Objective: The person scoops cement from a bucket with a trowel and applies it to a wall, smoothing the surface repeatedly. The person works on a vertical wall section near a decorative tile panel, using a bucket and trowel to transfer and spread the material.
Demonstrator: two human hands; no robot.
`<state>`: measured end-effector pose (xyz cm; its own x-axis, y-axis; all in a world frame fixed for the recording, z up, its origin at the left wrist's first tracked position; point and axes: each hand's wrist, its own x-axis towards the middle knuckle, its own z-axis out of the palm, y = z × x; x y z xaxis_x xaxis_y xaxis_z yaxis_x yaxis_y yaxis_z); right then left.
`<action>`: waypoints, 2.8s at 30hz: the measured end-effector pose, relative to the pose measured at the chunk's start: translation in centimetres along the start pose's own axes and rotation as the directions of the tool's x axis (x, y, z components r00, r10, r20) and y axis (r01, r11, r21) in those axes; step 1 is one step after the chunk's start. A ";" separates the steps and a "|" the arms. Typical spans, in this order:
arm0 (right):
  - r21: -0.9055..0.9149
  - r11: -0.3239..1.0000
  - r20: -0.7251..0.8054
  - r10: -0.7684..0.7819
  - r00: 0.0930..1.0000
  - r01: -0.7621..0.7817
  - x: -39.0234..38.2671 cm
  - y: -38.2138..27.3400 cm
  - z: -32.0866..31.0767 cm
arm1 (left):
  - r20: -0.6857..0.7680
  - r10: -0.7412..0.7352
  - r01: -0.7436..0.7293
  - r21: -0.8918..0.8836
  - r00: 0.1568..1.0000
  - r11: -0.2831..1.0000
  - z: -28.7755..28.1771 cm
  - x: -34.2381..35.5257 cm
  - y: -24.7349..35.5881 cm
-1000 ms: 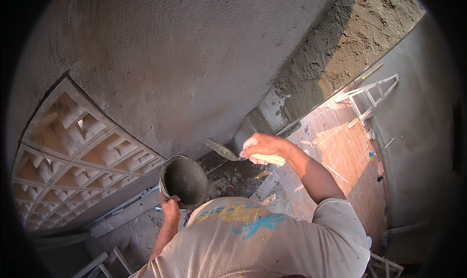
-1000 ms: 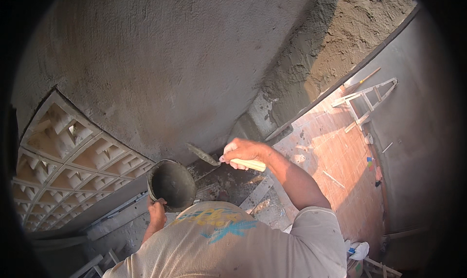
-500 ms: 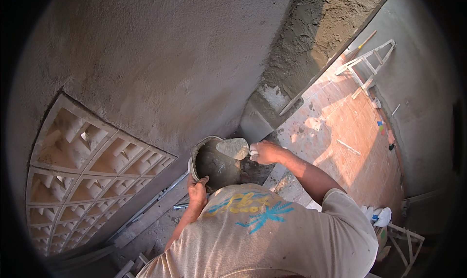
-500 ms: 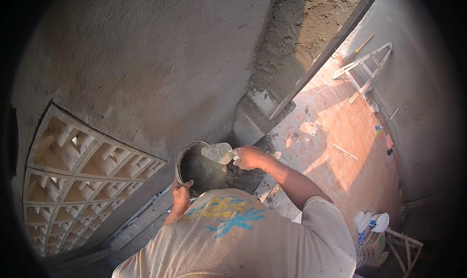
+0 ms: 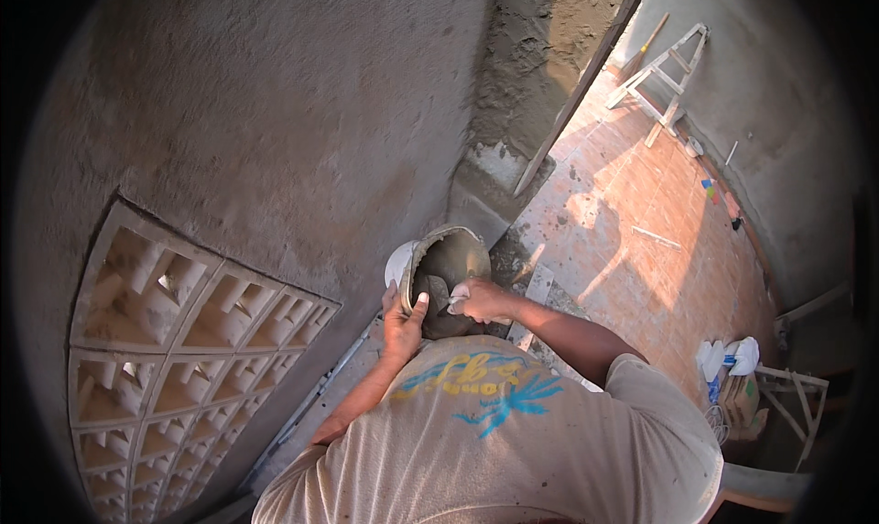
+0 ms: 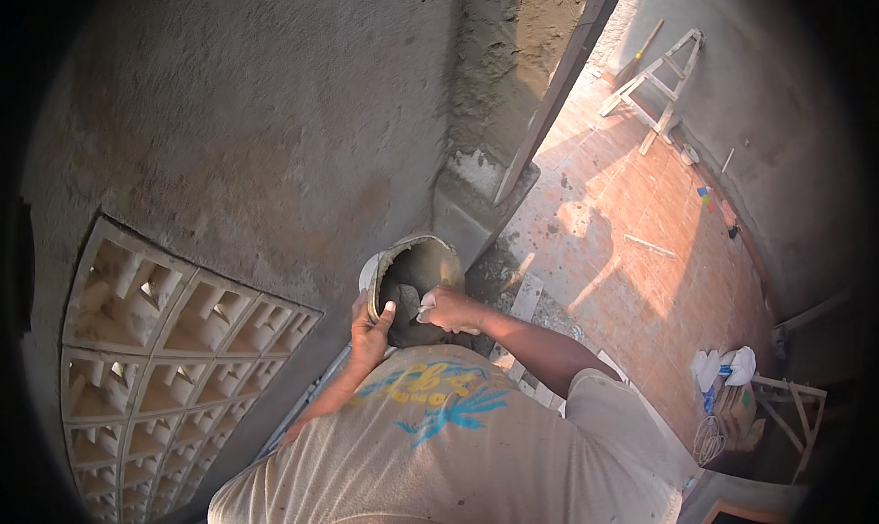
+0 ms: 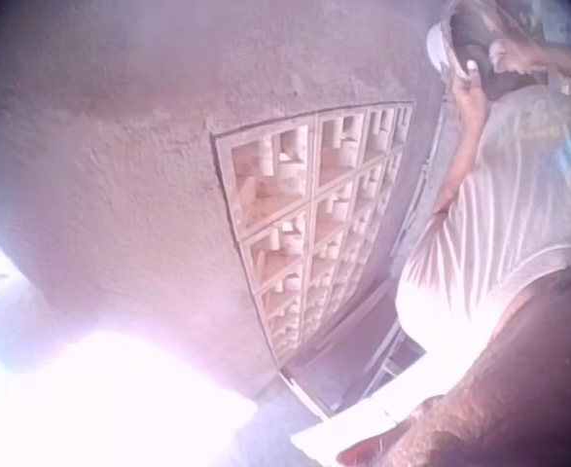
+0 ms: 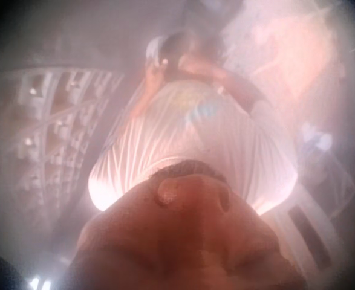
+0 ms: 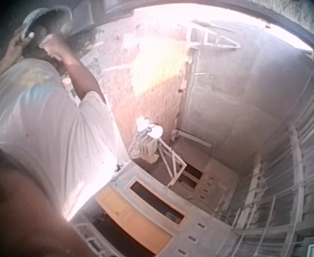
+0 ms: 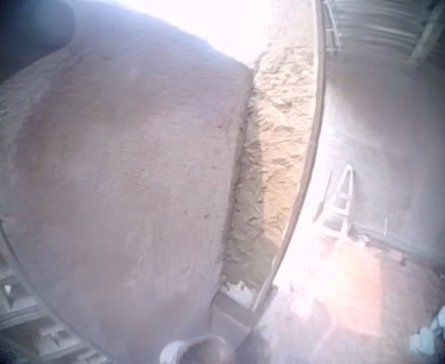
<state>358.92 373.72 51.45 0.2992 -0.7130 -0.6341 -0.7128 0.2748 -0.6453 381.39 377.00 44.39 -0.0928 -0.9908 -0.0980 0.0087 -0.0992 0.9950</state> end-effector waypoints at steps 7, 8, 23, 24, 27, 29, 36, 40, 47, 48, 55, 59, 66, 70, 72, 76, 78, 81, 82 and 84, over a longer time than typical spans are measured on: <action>-0.296 0.950 -0.045 0.089 0.995 -0.098 -0.9 0.3 -1.4 | -0.104 -0.268 0.198 -0.436 0.958 0.878 -0.2 -0.6 4.3; -0.375 0.924 -0.117 0.029 0.993 -0.071 -0.3 0.8 -1.2 | -0.107 -0.284 0.204 -0.464 0.953 0.862 0.0 -0.4 4.2; 0.168 0.986 0.174 -0.008 0.985 -0.022 3.5 -1.9 -15.4 | -0.484 -0.351 0.172 -0.377 0.802 0.910 -4.9 -7.1 -5.3; 0.273 0.957 0.165 0.052 0.985 -0.096 5.2 1.1 -17.6 | -0.485 -0.361 0.170 -0.394 0.796 0.903 -4.9 -7.0 -5.1; 0.111 0.988 -0.422 0.148 0.894 -0.111 6.1 7.5 -22.7 | -0.493 -0.403 0.191 -0.425 0.771 0.885 -4.6 -8.0 -4.3; -0.048 0.998 -0.611 0.011 0.791 -0.051 3.4 5.6 -23.7 | -0.502 -0.415 0.204 -0.423 0.758 0.883 -3.9 -7.6 -3.8; -0.332 0.941 -0.097 -0.101 0.990 0.064 -2.1 2.8 -10.6 | -0.304 -0.445 0.277 -0.465 0.842 0.841 -1.2 -4.6 -1.2; -0.735 0.678 -0.158 -0.201 0.967 0.021 1.0 2.2 -2.1 | -0.203 -0.279 0.236 -0.210 0.939 0.949 0.3 -2.3 1.5; -0.778 0.620 -0.082 -0.258 0.963 0.100 1.8 1.2 2.1 | 0.041 0.029 -0.020 -0.208 0.999 0.978 1.6 0.1 1.3; -0.730 0.676 -0.084 -0.237 0.968 0.102 1.9 1.5 1.9 | 0.058 0.049 -0.036 -0.211 0.997 0.977 1.7 0.2 1.4; 0.236 0.971 -0.040 -0.023 0.999 0.032 -1.8 1.8 -0.2 | 0.000 -0.071 0.068 -0.298 0.997 0.952 0.7 -0.9 2.2; -0.056 0.995 -0.105 -0.088 0.991 0.083 -2.0 3.2 -0.3 | -0.079 -0.233 0.156 -0.536 0.969 0.830 0.5 -1.5 2.8; -0.397 0.916 -0.020 -0.065 0.998 0.052 1.8 4.0 -1.3 | -0.178 -0.411 0.251 -0.560 0.894 0.789 0.6 -0.7 1.8; -0.546 0.837 -0.016 -0.054 0.998 0.036 3.1 2.4 -2.5 | -0.286 -0.426 0.211 -0.561 0.858 0.801 0.9 -1.6 0.5; -0.508 0.846 0.036 -0.165 0.986 0.160 3.1 1.2 -3.8 | -0.320 -0.472 0.223 -0.582 0.822 0.782 0.8 -2.2 0.5; -0.415 0.844 0.140 -0.311 0.940 0.341 3.1 -0.9 -7.4 | -0.471 -0.534 0.284 -0.503 0.702 0.816 -0.3 -5.1 -4.3; -0.333 0.854 0.137 -0.375 0.917 0.399 4.1 0.2 -9.1 | -0.476 -0.574 0.318 -0.516 0.666 0.796 -0.8 -6.9 -5.5; -0.085 0.904 0.144 -0.406 0.903 0.420 7.6 4.3 -13.2 | -0.548 -0.535 0.267 -0.495 0.643 0.827 0.6 -8.7 -4.8; 0.051 0.985 0.234 -0.172 0.957 0.164 8.5 4.6 -15.9 | -0.560 -0.531 0.260 -0.493 0.635 0.830 0.7 -9.5 -5.1; 0.191 0.975 0.146 0.085 0.986 -0.112 12.1 7.5 -20.6 | -0.570 -0.536 0.264 -0.493 0.622 0.829 0.3 -9.7 -5.1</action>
<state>344.14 353.91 47.75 0.3269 -0.5852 -0.7421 -0.6078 0.4712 -0.6392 381.96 387.09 40.29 0.5051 -0.6156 -0.6049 0.4731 -0.3887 0.7906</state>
